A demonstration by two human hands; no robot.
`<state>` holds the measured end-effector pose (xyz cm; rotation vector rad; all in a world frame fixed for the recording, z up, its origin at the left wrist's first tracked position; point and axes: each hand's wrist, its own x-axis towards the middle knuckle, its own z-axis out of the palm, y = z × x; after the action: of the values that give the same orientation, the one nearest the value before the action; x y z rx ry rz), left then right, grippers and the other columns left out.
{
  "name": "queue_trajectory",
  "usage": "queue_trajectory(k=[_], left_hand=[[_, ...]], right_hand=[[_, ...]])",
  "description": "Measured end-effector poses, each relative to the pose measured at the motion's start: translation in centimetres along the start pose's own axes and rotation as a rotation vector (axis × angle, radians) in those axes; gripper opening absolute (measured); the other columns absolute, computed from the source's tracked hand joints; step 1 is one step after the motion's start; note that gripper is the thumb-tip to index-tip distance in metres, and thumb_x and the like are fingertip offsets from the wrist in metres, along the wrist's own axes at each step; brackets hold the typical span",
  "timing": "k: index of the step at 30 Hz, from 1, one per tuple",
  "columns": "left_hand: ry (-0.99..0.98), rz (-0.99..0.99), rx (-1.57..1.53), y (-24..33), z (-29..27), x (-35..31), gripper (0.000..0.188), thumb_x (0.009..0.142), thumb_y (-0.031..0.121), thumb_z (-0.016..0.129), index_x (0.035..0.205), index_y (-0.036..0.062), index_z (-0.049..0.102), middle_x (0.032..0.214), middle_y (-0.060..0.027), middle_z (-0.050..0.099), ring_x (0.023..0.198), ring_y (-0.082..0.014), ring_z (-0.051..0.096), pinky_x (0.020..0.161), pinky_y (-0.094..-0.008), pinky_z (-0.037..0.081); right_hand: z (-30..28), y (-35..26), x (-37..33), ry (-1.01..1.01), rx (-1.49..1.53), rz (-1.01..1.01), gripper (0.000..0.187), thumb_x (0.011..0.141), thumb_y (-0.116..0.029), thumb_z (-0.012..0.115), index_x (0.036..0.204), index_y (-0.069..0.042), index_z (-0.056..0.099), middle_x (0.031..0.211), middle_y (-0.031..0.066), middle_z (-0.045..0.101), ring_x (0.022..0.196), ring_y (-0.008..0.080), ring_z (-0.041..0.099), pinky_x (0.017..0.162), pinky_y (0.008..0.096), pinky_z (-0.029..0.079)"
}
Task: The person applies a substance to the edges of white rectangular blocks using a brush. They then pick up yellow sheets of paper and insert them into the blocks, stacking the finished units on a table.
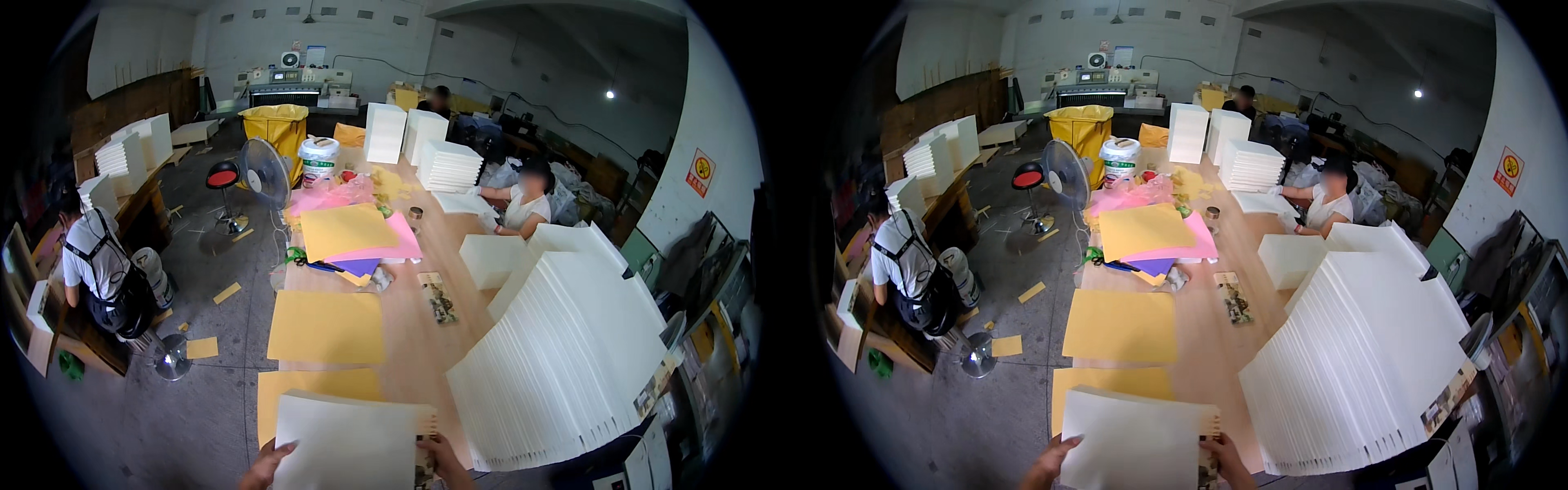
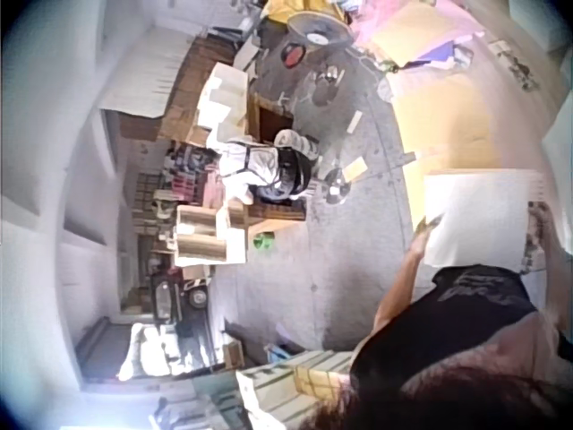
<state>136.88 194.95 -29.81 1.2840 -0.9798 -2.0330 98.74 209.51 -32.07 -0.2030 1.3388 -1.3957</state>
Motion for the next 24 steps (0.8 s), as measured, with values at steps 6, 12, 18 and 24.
queue_trajectory(k=[6, 12, 18, 24], left_hand=[[-0.262, 0.115, 0.239, 1.6, -4.4, -2.7, 0.076, 0.078, 0.017, 0.083, 0.142, 0.0025, 0.045, 0.132, -0.0095, 0.06, 0.119, -0.0218, 0.057, 0.104, -0.0374, 0.045], [-0.277, 0.168, 0.596, -2.7, -8.5, -2.6, 0.085, 0.073, 0.013, 0.086, 0.144, 0.0041, 0.041, 0.139, -0.0128, 0.053, 0.13, -0.0229, 0.047, 0.109, -0.0394, 0.039], [-0.324, 0.508, 0.789, 1.2, -6.0, -1.2, 0.081, 0.086, 0.025, 0.073, 0.151, 0.0062, 0.029, 0.148, -0.0184, 0.041, 0.134, -0.0312, 0.043, 0.113, -0.0426, 0.033], [-0.22, 0.656, 0.941, 3.6, -4.7, -1.5, 0.06, 0.083, 0.023, 0.071, 0.136, 0.0051, 0.05, 0.128, -0.0186, 0.058, 0.119, -0.0374, 0.054, 0.103, -0.0437, 0.042]], right_hand=[[1.4, -5.4, -6.6, -0.153, -0.392, -0.215, 0.082, 0.067, 0.004, 0.084, 0.139, -0.001, 0.043, 0.125, 0.0093, 0.061, 0.117, 0.0207, 0.058, 0.096, 0.035, 0.049], [-1.7, -0.3, -6.0, -0.314, -0.894, -0.49, 0.079, 0.072, -0.005, 0.083, 0.139, -0.005, 0.043, 0.132, 0.0103, 0.057, 0.122, 0.0224, 0.056, 0.1, 0.0371, 0.048], [-7.9, 3.9, -2.8, -0.229, 0.119, 0.217, 0.047, 0.093, -0.041, 0.061, 0.129, -0.011, 0.054, 0.117, 0.0085, 0.061, 0.109, 0.0237, 0.061, 0.09, 0.0412, 0.051], [-1.7, -0.5, -5.5, -0.365, -1.01, -0.548, 0.059, 0.09, -0.026, 0.069, 0.139, -0.006, 0.043, 0.129, 0.0107, 0.055, 0.113, 0.0235, 0.059, 0.093, 0.0393, 0.051]])
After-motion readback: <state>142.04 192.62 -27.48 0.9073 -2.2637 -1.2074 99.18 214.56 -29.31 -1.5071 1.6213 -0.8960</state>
